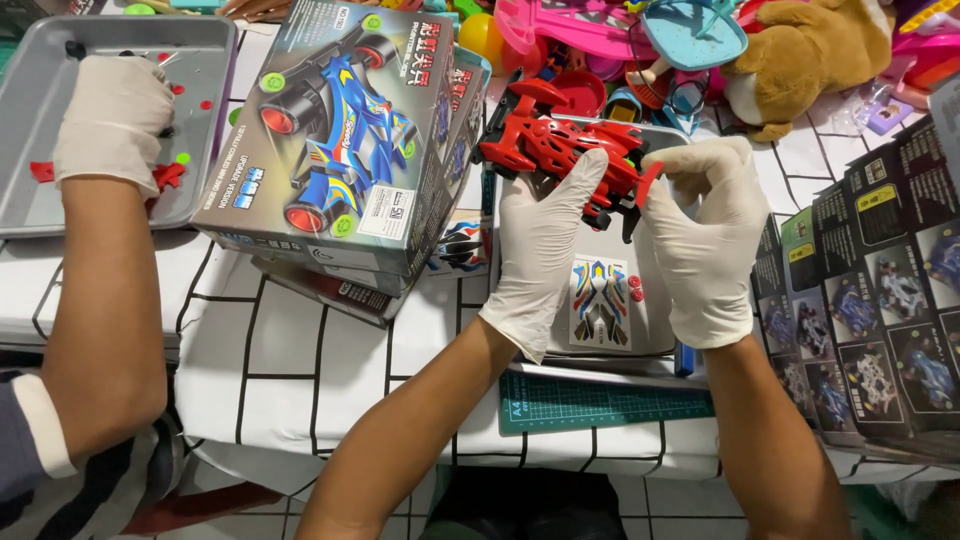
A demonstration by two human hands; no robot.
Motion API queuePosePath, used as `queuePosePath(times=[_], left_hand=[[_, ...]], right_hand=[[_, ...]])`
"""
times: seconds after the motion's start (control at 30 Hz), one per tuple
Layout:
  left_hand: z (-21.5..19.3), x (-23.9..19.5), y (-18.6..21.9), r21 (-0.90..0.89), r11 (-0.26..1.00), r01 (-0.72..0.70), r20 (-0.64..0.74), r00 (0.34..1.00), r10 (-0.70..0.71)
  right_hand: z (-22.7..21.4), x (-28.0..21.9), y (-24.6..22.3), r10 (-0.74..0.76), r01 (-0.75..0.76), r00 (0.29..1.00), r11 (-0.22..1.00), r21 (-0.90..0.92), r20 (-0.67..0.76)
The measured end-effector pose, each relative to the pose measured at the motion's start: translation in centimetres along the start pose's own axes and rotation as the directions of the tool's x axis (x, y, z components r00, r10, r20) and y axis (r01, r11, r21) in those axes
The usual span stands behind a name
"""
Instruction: The person assembles a red and black toy car chassis on a metal tray. They attach various plastic components, including the body shell and wheels, using their gloved hands. The workspace is cluttered with other toys and packaging.
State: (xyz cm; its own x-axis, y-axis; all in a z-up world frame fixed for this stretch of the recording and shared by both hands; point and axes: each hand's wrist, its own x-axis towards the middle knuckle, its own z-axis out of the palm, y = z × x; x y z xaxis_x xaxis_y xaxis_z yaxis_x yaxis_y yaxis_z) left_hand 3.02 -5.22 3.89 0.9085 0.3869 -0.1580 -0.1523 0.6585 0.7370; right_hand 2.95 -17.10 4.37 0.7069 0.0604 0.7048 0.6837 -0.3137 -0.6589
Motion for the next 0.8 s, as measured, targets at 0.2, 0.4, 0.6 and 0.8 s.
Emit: queuePosePath(times=[0.2, 0.4, 0.6, 0.8], left_hand=[[0.0, -0.9, 2.2, 0.042, 0.999, -0.009, -0.011, 1.0, 0.01], [-0.1, -0.1, 2.0, 0.046, 0.998, -0.031, -0.008, 0.999, 0.031], [0.1, -0.5, 2.1, 0.08, 0.997, -0.015, -0.026, 1.0, 0.017], [0.1, -0.5, 2.0, 0.082, 0.996, -0.03, -0.029, 0.999, 0.032]], right_hand=[[-0.1, 0.0, 0.0, -0.07, 0.073, 0.997, 0.995, -0.07, 0.044], [0.1, 0.0, -1.4, -0.082, 0.086, 0.995, 0.993, -0.082, 0.05], [0.1, 0.2, -1.0, -0.106, 0.108, 0.994, 0.992, -0.06, 0.032], [0.1, 0.2, -1.7, -0.144, 0.146, 0.989, 0.982, -0.12, 0.023]])
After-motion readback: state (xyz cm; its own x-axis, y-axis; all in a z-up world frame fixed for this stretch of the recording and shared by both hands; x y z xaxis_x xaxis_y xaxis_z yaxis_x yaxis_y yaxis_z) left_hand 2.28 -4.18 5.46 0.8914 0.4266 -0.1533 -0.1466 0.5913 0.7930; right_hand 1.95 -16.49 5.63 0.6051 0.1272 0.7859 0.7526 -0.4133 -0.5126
